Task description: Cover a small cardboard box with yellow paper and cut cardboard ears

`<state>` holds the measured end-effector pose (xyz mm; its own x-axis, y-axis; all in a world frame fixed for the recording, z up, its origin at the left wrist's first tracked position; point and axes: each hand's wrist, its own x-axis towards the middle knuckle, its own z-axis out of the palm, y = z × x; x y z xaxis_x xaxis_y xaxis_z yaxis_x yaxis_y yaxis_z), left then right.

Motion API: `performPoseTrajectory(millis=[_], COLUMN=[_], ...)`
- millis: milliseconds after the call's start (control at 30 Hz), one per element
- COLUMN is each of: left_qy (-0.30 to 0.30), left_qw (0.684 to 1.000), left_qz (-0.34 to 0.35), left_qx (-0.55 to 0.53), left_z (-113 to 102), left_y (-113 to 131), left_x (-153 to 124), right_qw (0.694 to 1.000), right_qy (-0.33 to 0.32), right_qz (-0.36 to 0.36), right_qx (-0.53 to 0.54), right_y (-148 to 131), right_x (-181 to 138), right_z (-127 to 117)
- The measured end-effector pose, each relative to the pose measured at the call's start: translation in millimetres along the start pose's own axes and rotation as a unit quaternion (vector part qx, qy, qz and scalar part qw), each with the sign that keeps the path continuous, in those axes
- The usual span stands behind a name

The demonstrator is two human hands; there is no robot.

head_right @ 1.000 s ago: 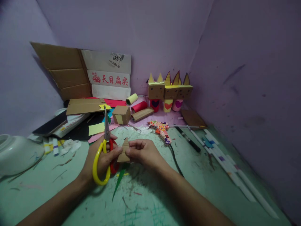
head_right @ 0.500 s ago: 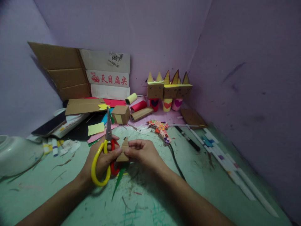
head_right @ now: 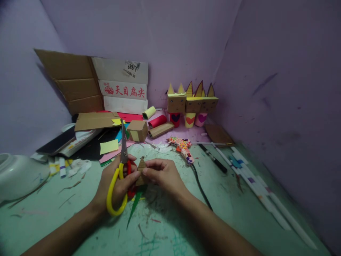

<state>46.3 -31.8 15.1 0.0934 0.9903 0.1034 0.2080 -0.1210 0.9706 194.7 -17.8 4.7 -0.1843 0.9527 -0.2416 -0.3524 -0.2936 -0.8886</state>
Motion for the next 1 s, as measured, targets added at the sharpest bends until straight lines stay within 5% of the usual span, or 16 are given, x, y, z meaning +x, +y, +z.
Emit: performPoseTrajectory(millis=[133, 233, 300, 400, 533, 633, 867, 933, 1000], left_qy=[0.009, 0.013, 0.021, 0.011, -0.034, -0.054, -0.051, -0.053, -0.050], left_qw=[1.000, 1.000, 1.000, 0.998, 0.980, 0.966, 0.963, 0.967, 0.971], left_qz=[0.020, 0.017, 0.010, -0.002, -0.029, -0.055, -0.110, -0.108, -0.102], left_qx=[0.011, 0.010, 0.005, -0.054, -0.195, -0.245, -0.240, -0.225, -0.210], left_z=[0.6, 0.8, 0.3, -1.9, -6.9, -10.0, -5.9, -5.1, -6.6], left_y=[-2.5, -1.4, 1.1, 4.3, 2.8, 0.7, 1.8, 1.0, 0.0], left_x=[-2.0, -1.8, -1.0, 0.5, 2.9, 4.1, 3.1, 3.7, 5.6], right_qw=[0.998, 0.974, 0.911, 0.766, 0.617, 0.553, 0.511, 0.532, 0.586], right_qy=[0.004, 0.054, 0.094, 0.118, 0.120, 0.121, 0.069, 0.063, 0.053], right_qz=[-0.038, -0.154, -0.308, -0.504, -0.593, -0.616, -0.622, -0.614, -0.593], right_qx=[-0.044, -0.155, -0.258, -0.381, -0.503, -0.548, -0.588, -0.580, -0.549], right_y=[-4.8, -5.5, -4.7, -2.5, -1.3, -3.1, 0.3, 2.3, 2.1], right_x=[-6.0, -10.4, -11.9, -11.2, -7.7, -7.0, -9.9, -9.7, -8.5], right_z=[8.2, 11.6, 9.6, 2.0, -5.5, -6.2, -2.8, -1.1, -0.9])
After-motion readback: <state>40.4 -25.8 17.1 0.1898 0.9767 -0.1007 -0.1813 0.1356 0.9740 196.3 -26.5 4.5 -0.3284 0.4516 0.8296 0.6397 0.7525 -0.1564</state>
